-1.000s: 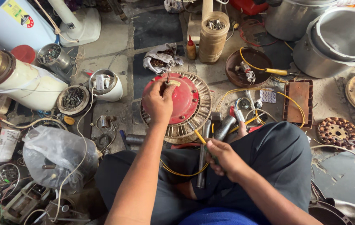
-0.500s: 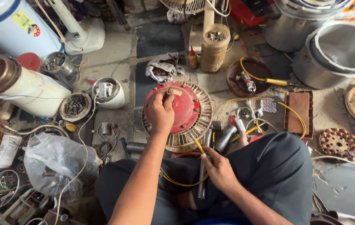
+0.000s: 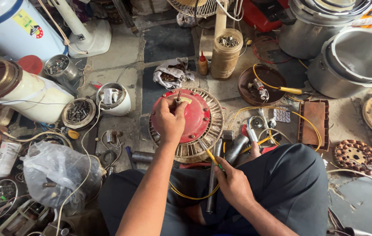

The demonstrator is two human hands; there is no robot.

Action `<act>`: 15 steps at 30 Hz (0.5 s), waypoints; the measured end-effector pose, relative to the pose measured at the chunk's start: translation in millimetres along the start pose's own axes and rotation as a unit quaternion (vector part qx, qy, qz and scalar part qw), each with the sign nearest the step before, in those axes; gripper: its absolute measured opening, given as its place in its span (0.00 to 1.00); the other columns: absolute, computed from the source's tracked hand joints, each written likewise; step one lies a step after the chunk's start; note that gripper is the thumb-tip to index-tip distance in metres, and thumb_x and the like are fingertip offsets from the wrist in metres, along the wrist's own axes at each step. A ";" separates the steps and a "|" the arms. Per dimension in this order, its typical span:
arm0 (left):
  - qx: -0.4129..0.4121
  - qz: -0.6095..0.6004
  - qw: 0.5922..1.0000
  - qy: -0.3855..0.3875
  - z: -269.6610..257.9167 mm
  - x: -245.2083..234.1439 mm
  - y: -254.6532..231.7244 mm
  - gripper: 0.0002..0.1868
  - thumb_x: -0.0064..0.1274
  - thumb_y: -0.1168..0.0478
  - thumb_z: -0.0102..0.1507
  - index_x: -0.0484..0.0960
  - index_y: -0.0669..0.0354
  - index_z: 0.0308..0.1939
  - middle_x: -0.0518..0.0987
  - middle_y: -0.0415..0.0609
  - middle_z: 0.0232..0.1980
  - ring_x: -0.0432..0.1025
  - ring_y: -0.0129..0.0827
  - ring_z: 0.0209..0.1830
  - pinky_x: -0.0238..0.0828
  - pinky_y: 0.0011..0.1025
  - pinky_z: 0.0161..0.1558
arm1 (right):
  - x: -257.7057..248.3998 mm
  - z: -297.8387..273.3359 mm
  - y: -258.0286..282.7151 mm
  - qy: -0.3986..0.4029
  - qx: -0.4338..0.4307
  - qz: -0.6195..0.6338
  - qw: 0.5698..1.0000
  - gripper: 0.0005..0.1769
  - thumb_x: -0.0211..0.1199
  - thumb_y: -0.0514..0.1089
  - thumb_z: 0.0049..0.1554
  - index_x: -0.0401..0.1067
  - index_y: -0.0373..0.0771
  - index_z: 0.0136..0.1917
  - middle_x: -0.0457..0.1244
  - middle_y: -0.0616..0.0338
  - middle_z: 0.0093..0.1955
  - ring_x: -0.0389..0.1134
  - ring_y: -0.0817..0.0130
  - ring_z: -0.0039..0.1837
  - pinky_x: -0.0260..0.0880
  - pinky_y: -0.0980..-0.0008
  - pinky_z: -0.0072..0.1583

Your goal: The person is repairing an electric motor stator while sitting on the floor. They use a screwdriver to tighten screws on the stator's central hub and a metal pipe to tap the component, likely to seat it or adjust the fit.

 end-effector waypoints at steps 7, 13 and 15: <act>0.006 0.029 0.999 -0.020 -0.1 -2.9 -9.7 0.17 0.72 0.56 0.58 0.78 0.60 0.37 0.84 0.46 0.33 0.79 0.33 0.30 0.76 0.31 0.36 | -2.9 4.9 -3.9 -0.024 -0.011 0.000 1.000 0.22 0.57 0.54 0.61 0.72 0.45 0.65 0.70 0.41 0.40 0.75 0.45 0.45 0.74 0.54 0.47; 0.023 0.012 1.000 0.003 1.5 -2.2 -10.4 0.14 0.70 0.60 0.58 0.81 0.61 0.41 0.84 0.45 0.34 0.80 0.32 0.32 0.76 0.31 0.37 | -2.5 7.2 -7.0 -0.017 0.010 -0.008 1.000 0.22 0.58 0.54 0.60 0.73 0.45 0.64 0.70 0.40 0.36 0.75 0.45 0.44 0.74 0.53 0.47; 0.037 0.010 0.999 0.012 3.3 -3.9 -11.0 0.14 0.69 0.62 0.58 0.81 0.61 0.42 0.84 0.46 0.34 0.80 0.33 0.32 0.76 0.31 0.37 | -3.6 6.6 -4.4 -0.015 -0.011 0.000 1.000 0.22 0.57 0.54 0.60 0.73 0.44 0.64 0.70 0.41 0.36 0.75 0.46 0.43 0.74 0.53 0.47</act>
Point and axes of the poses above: each hand's wrist, its own z-axis towards the middle knuckle, its own x-axis out of the palm, y = z × x, the point moved 6 cm from there along z, towards the middle knuckle
